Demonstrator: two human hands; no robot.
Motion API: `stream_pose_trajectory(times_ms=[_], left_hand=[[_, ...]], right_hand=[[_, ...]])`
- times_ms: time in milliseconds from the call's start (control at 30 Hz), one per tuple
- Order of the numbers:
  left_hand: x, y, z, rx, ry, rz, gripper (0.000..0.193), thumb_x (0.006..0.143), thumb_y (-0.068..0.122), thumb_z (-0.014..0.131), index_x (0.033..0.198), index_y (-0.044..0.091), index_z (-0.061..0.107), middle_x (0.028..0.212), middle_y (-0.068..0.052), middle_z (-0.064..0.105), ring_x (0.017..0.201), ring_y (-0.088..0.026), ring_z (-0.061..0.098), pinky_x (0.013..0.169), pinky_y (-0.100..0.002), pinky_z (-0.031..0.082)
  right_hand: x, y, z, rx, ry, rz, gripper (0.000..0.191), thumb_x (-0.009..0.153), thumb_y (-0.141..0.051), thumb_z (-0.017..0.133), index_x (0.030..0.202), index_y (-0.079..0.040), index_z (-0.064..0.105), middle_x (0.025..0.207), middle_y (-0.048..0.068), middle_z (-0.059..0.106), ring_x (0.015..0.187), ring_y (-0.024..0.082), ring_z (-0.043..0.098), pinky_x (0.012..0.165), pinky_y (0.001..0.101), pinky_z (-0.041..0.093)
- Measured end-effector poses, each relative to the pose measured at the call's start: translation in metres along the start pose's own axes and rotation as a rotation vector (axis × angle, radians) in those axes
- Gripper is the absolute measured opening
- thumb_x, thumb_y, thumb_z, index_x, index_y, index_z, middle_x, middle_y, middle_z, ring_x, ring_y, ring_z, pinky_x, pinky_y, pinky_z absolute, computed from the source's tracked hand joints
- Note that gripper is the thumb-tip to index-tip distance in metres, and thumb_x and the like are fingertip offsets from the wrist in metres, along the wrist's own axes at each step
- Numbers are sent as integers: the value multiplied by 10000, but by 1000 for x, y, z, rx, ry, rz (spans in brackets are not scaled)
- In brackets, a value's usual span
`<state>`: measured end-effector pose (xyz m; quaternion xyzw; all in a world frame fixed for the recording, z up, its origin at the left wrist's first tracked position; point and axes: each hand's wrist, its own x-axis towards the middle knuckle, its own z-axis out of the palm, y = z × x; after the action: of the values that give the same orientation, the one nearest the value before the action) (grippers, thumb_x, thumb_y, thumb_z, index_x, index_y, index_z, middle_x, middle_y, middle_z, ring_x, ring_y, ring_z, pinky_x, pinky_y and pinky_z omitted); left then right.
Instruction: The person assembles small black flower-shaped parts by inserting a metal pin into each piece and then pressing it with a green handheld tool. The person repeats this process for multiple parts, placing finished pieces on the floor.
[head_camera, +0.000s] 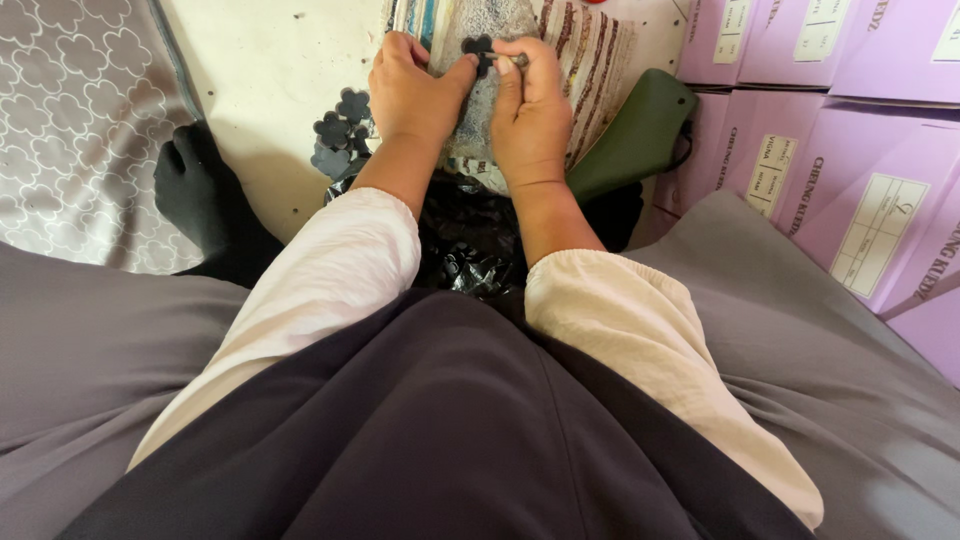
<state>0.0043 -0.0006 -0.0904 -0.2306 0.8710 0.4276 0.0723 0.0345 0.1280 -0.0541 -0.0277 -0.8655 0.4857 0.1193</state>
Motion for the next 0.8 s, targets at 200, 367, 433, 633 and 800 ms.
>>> stream_pose_trajectory(times_ms=[200, 367, 433, 633, 800], left_hand=[[11, -23, 6, -99, -72, -5, 470, 748, 430, 866, 897, 127, 539, 865, -30, 636, 786, -209, 631, 719, -372, 539], [24, -41, 7, -245, -106, 36, 358, 822, 371, 812, 948, 126, 583, 794, 23, 656, 723, -137, 634, 709, -320, 553], [22, -40, 7, -251, -106, 19, 372, 808, 373, 819, 948, 126, 579, 804, 19, 657, 730, -138, 637, 708, -318, 550], [14, -21, 1, -127, -76, 19, 499, 739, 426, 885, 909, 100, 548, 789, -2, 621, 704, -167, 610, 673, -341, 534], [16, -8, -2, -76, -34, 26, 489, 728, 422, 888, 911, 112, 557, 848, -9, 630, 731, -169, 632, 679, -356, 536]], right_hand=[[4, -6, -2, -70, -56, 121, 120, 1075, -141, 620, 1179, -183, 575, 1013, 62, 764, 883, 223, 780, 775, 338, 596], [5, -6, -3, -84, -34, 48, 132, 1082, -122, 609, 1185, -183, 553, 1062, 81, 757, 941, 277, 756, 809, 363, 591], [4, -5, -3, -104, -38, 50, 137, 1083, -122, 611, 1188, -187, 553, 1055, 85, 750, 936, 293, 752, 808, 367, 589], [1, -5, -5, -127, -69, -11, 147, 1090, -131, 602, 1212, -192, 547, 1090, 98, 742, 984, 323, 747, 824, 380, 588], [-4, -9, -9, -129, -162, 193, 131, 1100, -160, 578, 1225, -198, 563, 1033, 88, 746, 862, 275, 760, 797, 379, 599]])
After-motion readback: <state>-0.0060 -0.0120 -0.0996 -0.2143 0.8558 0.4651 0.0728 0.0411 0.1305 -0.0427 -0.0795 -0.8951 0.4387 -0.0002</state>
